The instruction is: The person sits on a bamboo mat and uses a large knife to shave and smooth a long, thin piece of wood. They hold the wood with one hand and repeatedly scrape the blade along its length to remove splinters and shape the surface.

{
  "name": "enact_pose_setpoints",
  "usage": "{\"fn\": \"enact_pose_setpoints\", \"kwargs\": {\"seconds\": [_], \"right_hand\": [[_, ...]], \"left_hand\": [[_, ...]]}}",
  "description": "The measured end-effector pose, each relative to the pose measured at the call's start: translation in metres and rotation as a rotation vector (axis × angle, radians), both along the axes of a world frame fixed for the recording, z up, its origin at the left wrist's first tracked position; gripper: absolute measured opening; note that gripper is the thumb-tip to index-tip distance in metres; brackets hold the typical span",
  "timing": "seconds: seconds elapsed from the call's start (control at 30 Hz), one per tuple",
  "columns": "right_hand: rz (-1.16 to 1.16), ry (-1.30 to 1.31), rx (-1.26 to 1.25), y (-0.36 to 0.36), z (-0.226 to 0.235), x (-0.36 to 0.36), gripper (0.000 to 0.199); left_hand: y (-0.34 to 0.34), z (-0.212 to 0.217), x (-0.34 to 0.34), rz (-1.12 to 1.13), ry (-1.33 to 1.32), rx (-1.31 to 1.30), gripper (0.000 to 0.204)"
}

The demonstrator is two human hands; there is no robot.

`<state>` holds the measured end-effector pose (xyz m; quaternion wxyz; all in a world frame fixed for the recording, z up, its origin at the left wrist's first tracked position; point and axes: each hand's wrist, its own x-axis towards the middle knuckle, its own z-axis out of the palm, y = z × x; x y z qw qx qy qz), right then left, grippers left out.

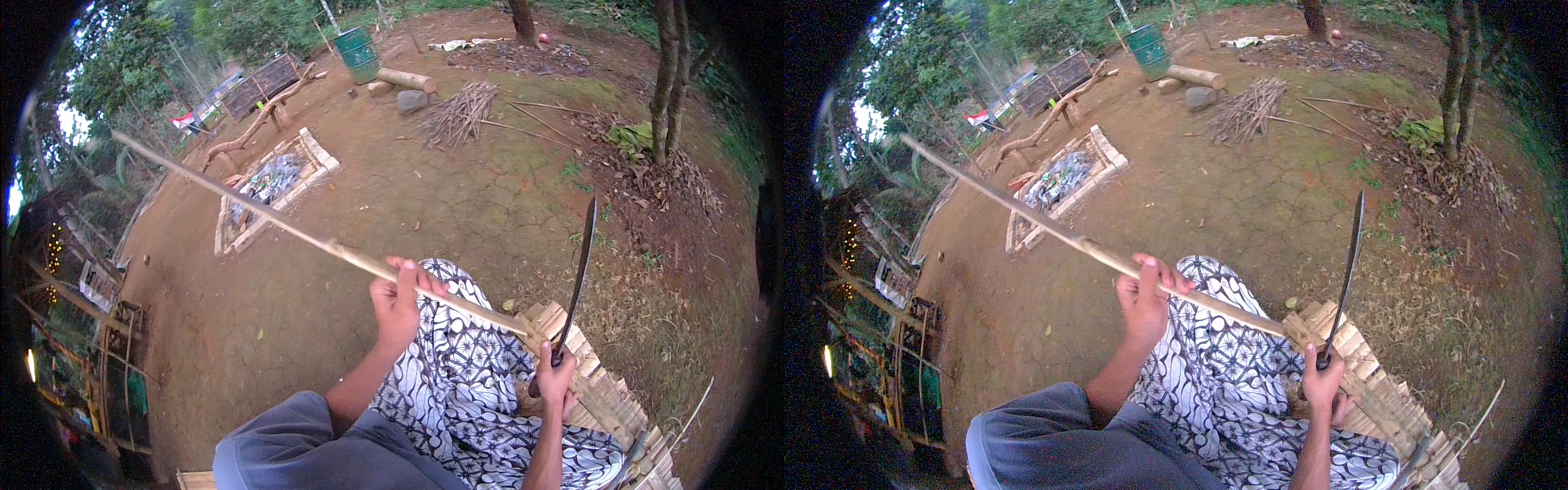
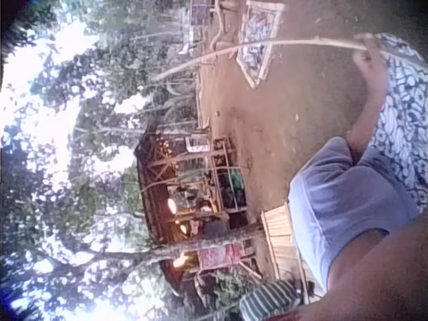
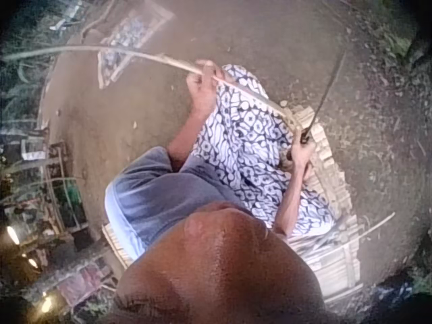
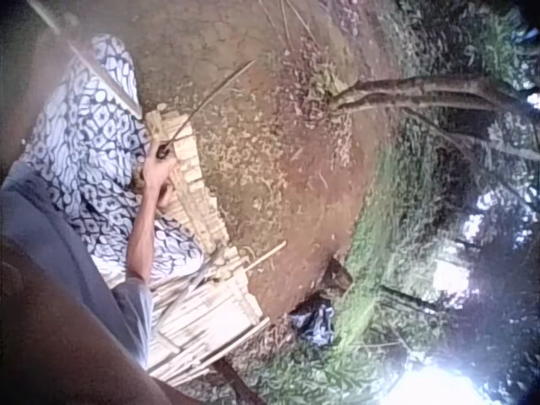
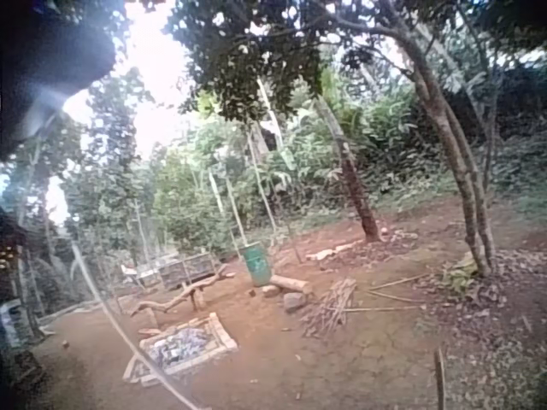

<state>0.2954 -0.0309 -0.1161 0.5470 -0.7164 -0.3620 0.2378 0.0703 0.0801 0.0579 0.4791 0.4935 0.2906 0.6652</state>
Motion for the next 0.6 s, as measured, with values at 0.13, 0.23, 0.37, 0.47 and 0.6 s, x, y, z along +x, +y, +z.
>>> {"fn": "enact_pose_setpoints", "kwargs": {"seconds": [0.13, 0.23, 0.37, 0.47, 0.6], "right_hand": [[-0.016, 0.017, 0.047, -0.002, -0.026, 0.001, 0.029], [0.012, 0.255, 0.101, -0.005, -0.014, -0.006, 0.03], [0.015, 0.511, 0.208, -0.009, -0.02, -0.002, 0.032], [0.038, 0.505, 0.306, -0.009, -0.019, -0.001, 0.037], [0.128, 0.738, 0.372, -0.012, 0.009, -0.004, 0.035]], "left_hand": [[-0.006, -0.022, 0.009, -0.014, -0.115, -0.042, 0.021], [-0.013, -0.038, 0.016, -0.001, -0.007, -0.03, 0.019], [-0.027, -0.056, 0.024, -0.17, 0.062, -0.046, 0.012], [-0.042, -0.06, 0.026, -0.277, 0.073, 0.006, 0.01], [-0.046, -0.072, 0.026, -0.339, 0.124, 0.047, 0.013]]}}
